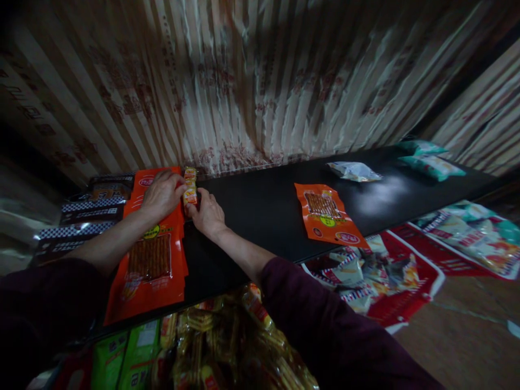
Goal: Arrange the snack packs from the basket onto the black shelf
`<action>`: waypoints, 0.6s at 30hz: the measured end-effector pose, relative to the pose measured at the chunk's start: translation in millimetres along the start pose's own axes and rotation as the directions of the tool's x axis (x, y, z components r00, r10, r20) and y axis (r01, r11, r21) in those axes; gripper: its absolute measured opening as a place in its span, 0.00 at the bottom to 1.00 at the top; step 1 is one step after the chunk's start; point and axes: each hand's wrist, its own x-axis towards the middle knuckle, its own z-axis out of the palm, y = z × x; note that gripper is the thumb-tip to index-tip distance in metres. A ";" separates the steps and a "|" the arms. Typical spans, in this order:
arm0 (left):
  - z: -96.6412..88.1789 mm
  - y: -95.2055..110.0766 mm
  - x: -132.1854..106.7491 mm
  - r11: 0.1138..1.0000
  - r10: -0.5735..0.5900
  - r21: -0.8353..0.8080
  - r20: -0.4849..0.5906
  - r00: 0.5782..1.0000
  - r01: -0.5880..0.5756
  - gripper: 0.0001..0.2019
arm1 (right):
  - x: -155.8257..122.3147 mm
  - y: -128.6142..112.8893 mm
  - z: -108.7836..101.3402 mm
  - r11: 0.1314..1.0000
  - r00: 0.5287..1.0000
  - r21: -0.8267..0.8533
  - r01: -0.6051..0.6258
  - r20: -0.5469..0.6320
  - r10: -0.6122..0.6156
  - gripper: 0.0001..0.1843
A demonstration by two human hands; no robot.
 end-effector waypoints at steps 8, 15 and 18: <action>-16.9 10.9 -25.1 0.995 0.062 -0.078 -0.025 0.998 -0.064 0.14 | -4.1 0.3 -4.4 0.999 0.999 0.023 -0.031 -0.032 0.032 0.28; -30.0 31.2 -70.8 0.983 0.085 -0.158 -0.030 0.996 -0.089 0.16 | -34.0 1.2 -20.1 0.999 0.999 0.034 -0.030 -0.039 0.032 0.25; -23.2 33.2 -87.5 0.995 -0.033 -0.098 0.000 0.999 0.033 0.16 | -46.3 -2.4 -22.6 0.999 0.999 0.033 -0.022 -0.027 0.023 0.24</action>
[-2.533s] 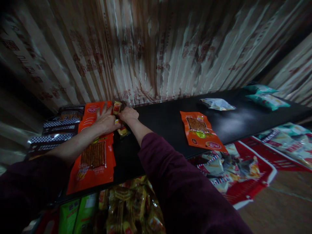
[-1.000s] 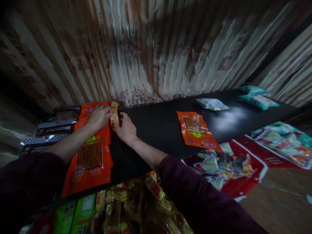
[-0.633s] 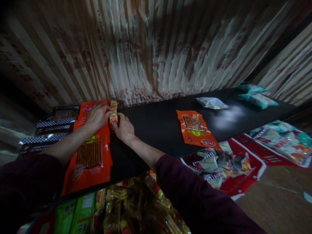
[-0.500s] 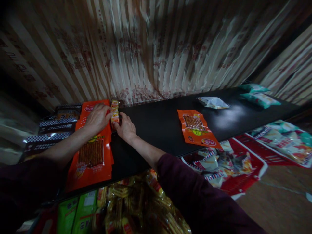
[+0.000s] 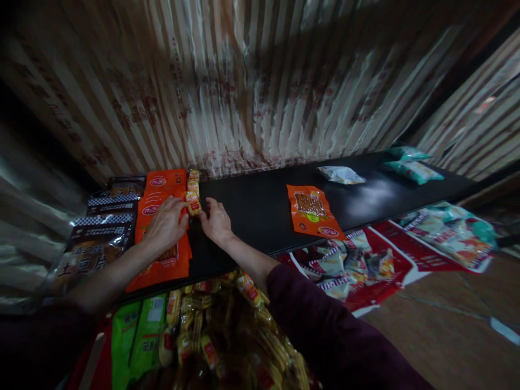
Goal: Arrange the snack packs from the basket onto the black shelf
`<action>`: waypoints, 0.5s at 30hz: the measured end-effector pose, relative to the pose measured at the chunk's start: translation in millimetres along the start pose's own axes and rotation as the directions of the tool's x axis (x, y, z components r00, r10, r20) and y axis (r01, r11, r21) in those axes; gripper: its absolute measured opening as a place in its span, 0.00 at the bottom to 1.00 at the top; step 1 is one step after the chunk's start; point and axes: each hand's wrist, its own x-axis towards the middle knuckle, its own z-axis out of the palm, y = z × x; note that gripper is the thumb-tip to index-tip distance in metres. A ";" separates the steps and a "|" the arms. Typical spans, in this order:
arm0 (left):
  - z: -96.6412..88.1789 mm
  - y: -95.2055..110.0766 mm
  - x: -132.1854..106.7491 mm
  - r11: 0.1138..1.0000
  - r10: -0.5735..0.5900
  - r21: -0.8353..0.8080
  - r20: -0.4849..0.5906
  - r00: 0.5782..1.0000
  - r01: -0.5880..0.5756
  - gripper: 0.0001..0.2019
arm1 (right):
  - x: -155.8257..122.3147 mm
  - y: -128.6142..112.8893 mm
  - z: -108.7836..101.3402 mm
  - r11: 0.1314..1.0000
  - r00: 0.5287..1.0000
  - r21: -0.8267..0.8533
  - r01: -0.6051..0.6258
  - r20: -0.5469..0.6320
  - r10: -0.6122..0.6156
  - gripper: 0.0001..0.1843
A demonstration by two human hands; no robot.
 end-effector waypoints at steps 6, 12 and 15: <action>4.3 1.5 -12.2 0.998 -0.032 0.050 0.047 0.998 0.030 0.19 | -5.1 -7.6 5.1 0.998 1.000 -0.067 -0.019 0.016 0.020 0.23; 8.3 9.2 -4.7 0.995 -0.032 0.097 0.091 0.995 0.023 0.23 | 1.5 2.1 17.0 0.999 1.000 -0.034 -0.018 -0.001 0.018 0.22; 12.1 13.4 -3.0 0.994 0.005 0.110 0.096 0.995 -0.015 0.23 | 2.6 6.6 17.7 1.000 1.000 -0.026 0.000 0.000 0.000 0.21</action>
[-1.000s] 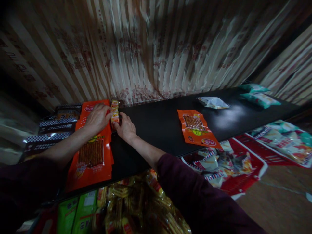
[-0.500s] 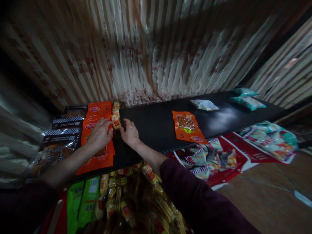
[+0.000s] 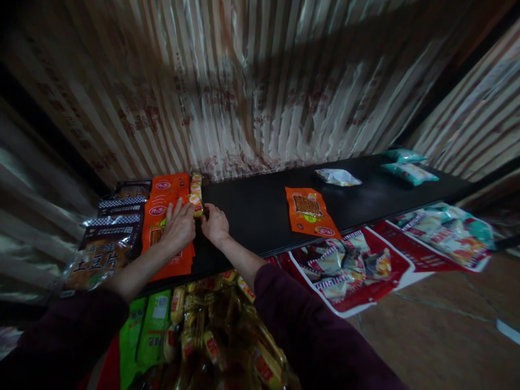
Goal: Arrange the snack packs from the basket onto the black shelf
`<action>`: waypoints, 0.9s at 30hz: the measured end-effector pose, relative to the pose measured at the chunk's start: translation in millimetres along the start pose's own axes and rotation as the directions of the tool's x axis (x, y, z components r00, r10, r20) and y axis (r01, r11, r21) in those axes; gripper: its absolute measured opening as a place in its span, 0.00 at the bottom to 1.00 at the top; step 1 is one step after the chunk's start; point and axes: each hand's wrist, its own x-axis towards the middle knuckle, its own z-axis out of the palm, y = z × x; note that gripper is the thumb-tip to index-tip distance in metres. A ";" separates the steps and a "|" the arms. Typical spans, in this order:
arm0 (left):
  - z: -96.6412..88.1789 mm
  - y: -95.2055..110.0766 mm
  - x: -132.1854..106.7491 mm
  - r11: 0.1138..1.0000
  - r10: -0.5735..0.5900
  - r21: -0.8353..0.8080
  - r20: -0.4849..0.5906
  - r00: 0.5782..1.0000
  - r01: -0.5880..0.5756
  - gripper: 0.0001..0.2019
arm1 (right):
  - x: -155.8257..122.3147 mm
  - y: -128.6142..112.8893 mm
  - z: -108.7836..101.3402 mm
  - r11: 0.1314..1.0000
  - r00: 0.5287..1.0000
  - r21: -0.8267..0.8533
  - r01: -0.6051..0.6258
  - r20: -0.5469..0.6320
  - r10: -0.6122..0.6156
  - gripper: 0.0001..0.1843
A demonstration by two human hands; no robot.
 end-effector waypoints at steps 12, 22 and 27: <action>14.4 11.4 3.4 0.999 0.025 0.023 -0.029 0.999 -0.024 0.20 | -7.3 -1.8 -10.4 0.999 1.000 -0.051 0.013 0.025 -0.012 0.19; -16.2 18.1 -63.5 0.965 0.162 -0.192 -0.091 0.983 -0.177 0.19 | -47.0 -4.5 -32.3 0.989 0.993 0.103 0.107 -0.063 -0.100 0.19; -20.6 24.3 -138.1 0.902 0.174 -0.399 -0.011 0.985 -0.164 0.17 | -114.1 -10.6 -45.7 0.950 0.970 0.202 0.240 -0.013 -0.242 0.14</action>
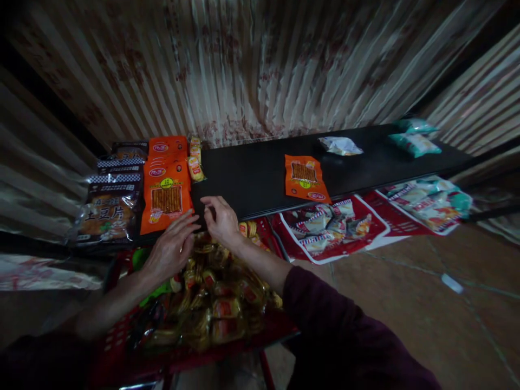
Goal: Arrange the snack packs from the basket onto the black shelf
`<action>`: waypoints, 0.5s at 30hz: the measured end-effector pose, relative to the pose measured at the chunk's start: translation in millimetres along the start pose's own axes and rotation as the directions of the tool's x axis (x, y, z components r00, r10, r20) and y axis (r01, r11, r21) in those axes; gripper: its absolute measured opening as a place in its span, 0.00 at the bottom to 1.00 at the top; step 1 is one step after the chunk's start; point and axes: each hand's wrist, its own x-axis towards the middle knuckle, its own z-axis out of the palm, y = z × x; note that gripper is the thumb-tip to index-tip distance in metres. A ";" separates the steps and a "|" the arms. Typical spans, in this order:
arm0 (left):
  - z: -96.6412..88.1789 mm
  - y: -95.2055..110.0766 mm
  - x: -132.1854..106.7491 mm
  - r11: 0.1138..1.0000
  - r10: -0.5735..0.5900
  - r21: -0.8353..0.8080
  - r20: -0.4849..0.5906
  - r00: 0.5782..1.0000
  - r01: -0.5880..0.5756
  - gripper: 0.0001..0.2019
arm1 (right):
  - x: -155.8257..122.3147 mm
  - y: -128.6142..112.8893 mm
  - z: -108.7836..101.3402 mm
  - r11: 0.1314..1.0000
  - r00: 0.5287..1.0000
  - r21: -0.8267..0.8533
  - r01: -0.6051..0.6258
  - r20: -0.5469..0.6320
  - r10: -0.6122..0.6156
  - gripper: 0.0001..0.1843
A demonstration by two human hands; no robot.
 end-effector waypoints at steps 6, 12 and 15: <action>26.2 9.4 -75.7 0.954 -0.273 -0.109 0.072 0.959 0.279 0.14 | -81.8 -6.2 7.3 0.998 0.980 -0.052 -0.041 0.193 0.051 0.11; 47.3 30.9 -107.0 0.910 -0.345 -0.147 0.251 0.904 0.388 0.16 | -123.4 0.0 8.2 0.989 0.938 -0.094 -0.114 0.318 0.139 0.12; 59.0 34.3 -108.5 0.892 -0.349 -0.154 0.361 0.865 0.424 0.17 | -130.7 3.4 4.4 0.984 0.917 -0.113 -0.135 0.361 0.168 0.12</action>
